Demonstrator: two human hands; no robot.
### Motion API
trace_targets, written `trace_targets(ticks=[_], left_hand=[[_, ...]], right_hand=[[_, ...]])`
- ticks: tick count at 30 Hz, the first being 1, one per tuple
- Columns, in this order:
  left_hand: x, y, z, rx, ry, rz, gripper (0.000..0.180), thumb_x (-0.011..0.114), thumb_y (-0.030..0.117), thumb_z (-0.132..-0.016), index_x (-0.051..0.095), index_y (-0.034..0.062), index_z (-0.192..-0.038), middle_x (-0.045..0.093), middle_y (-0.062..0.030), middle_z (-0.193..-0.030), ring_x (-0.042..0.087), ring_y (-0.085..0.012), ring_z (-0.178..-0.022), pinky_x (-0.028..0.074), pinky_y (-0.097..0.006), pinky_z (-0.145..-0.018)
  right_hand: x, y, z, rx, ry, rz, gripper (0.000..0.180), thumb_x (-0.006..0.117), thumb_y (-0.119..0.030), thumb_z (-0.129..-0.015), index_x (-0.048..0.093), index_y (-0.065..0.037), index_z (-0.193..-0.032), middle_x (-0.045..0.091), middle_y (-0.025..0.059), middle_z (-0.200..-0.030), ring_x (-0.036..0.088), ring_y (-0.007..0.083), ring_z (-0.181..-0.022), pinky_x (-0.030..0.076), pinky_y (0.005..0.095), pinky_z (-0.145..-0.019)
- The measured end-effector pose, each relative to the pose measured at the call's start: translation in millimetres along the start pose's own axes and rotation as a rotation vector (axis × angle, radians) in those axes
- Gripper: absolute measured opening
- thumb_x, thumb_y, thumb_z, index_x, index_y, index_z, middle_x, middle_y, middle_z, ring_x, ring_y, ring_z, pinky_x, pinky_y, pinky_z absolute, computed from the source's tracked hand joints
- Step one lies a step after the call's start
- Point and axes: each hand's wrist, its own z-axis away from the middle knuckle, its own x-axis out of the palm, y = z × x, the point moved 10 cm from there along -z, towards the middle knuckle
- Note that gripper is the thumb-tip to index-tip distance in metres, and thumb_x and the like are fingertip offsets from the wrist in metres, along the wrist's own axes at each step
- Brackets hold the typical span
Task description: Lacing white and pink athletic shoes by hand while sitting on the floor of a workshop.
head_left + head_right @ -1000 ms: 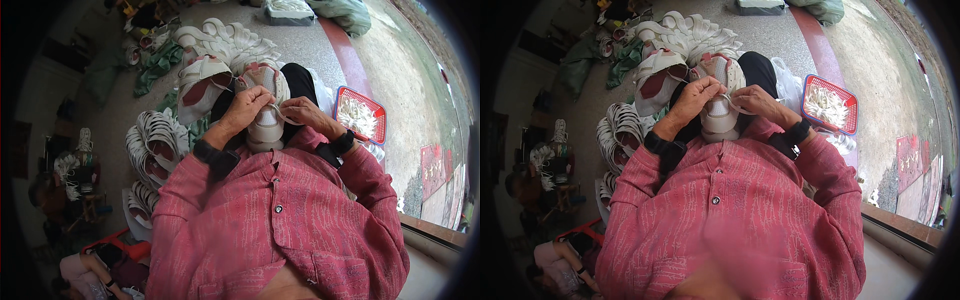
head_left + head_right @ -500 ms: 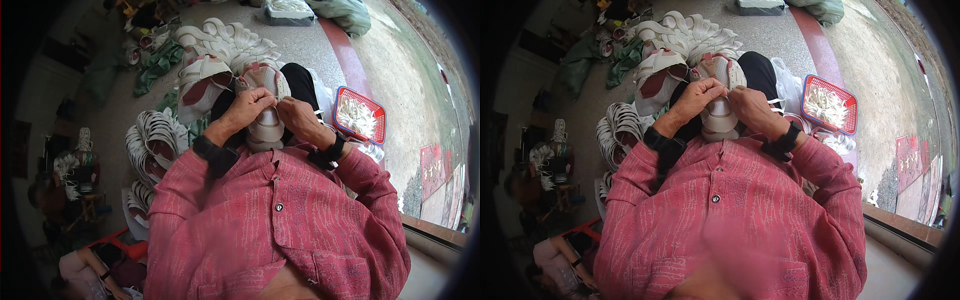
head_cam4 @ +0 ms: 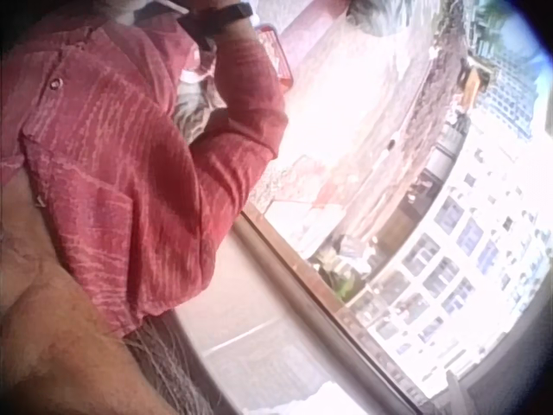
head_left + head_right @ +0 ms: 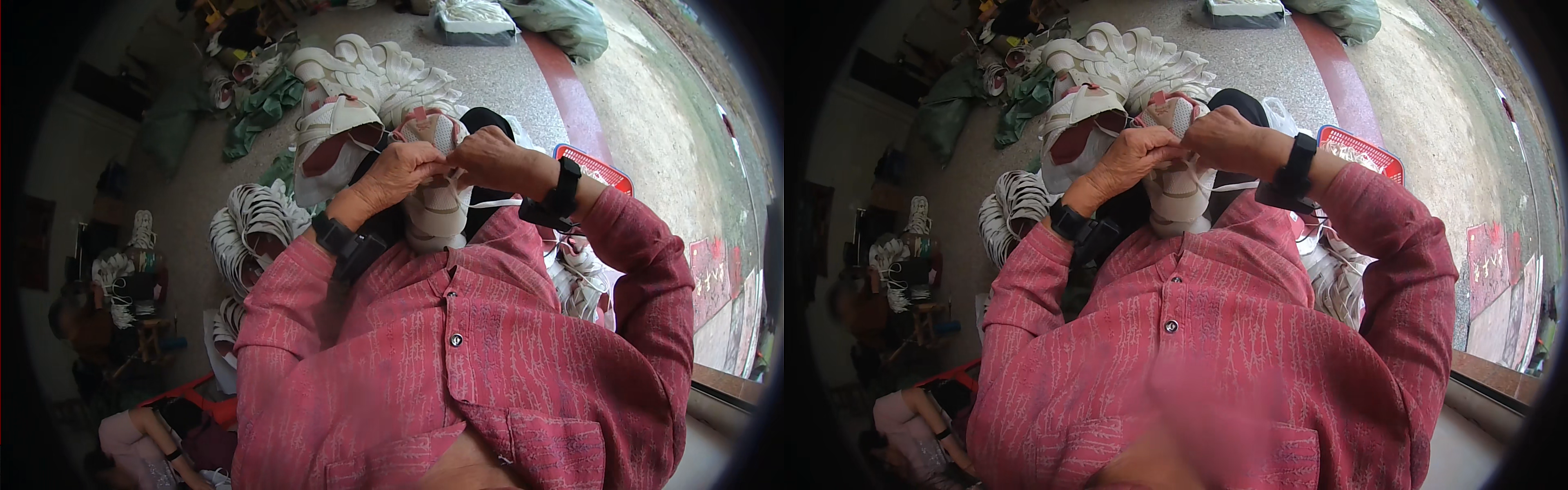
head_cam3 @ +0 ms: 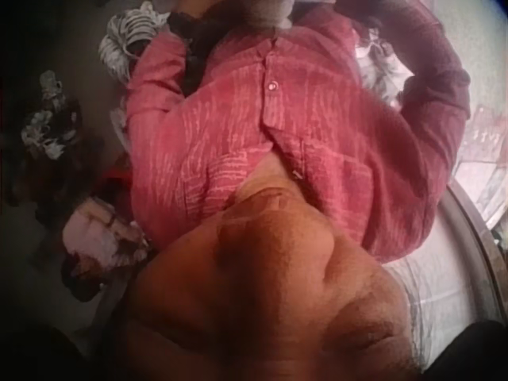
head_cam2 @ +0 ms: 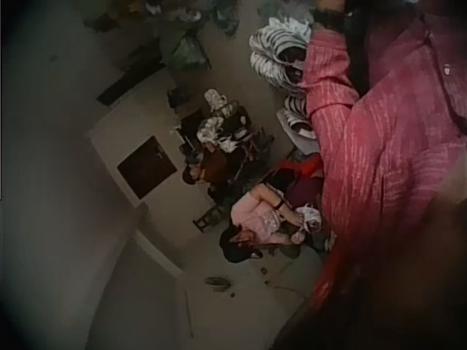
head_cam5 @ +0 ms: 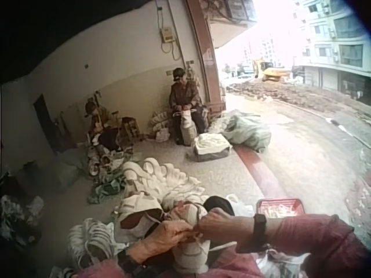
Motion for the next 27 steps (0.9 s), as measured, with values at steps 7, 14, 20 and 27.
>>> trace_targets(ticks=[7,14,20,27], left_hand=[[21,-20,-15,-0.116,-0.125,0.108,0.017,0.066,0.014,-0.088,0.072,0.0054,-0.102,0.070,-0.0093,-0.090,0.067,-0.0207,-0.083,0.051,-0.029,-0.076],[28,-23,-26,-0.170,-0.341,-0.173,0.026,0.068,0.031,-0.083,0.073,0.0127,-0.101,0.070,-0.0099,-0.088,0.066,-0.0214,-0.082,0.050,-0.033,-0.076],[24,-24,-28,-0.185,-0.311,-0.165,0.028,0.068,0.035,-0.082,0.073,0.0129,-0.100,0.070,-0.0111,-0.087,0.066,-0.0246,-0.084,0.049,-0.035,-0.077],[23,-12,-26,-0.060,-0.176,-0.277,0.022,0.066,0.029,-0.082,0.070,0.0097,-0.092,0.068,-0.0114,-0.089,0.066,-0.0296,-0.087,0.050,-0.038,-0.078]], right_hand=[[-26,-11,39,-0.262,0.625,0.079,0.025,0.077,-0.031,-0.068,0.062,-0.012,-0.075,0.057,0.0005,-0.071,0.053,0.0204,-0.076,0.039,0.0350,-0.074],[-32,-12,35,-0.336,0.553,-0.033,0.025,0.075,-0.028,-0.068,0.067,-0.013,-0.086,0.061,0.0009,-0.079,0.055,0.0209,-0.083,0.039,0.0351,-0.078],[-25,-3,29,-0.301,0.492,-0.094,0.030,0.076,-0.022,-0.069,0.065,-0.011,-0.094,0.061,0.0055,-0.085,0.058,0.0237,-0.086,0.040,0.0368,-0.081],[-22,-4,28,-0.345,0.451,-0.160,0.027,0.074,-0.021,-0.070,0.061,-0.010,-0.092,0.059,0.0059,-0.091,0.058,0.0249,-0.089,0.040,0.0373,-0.080]])
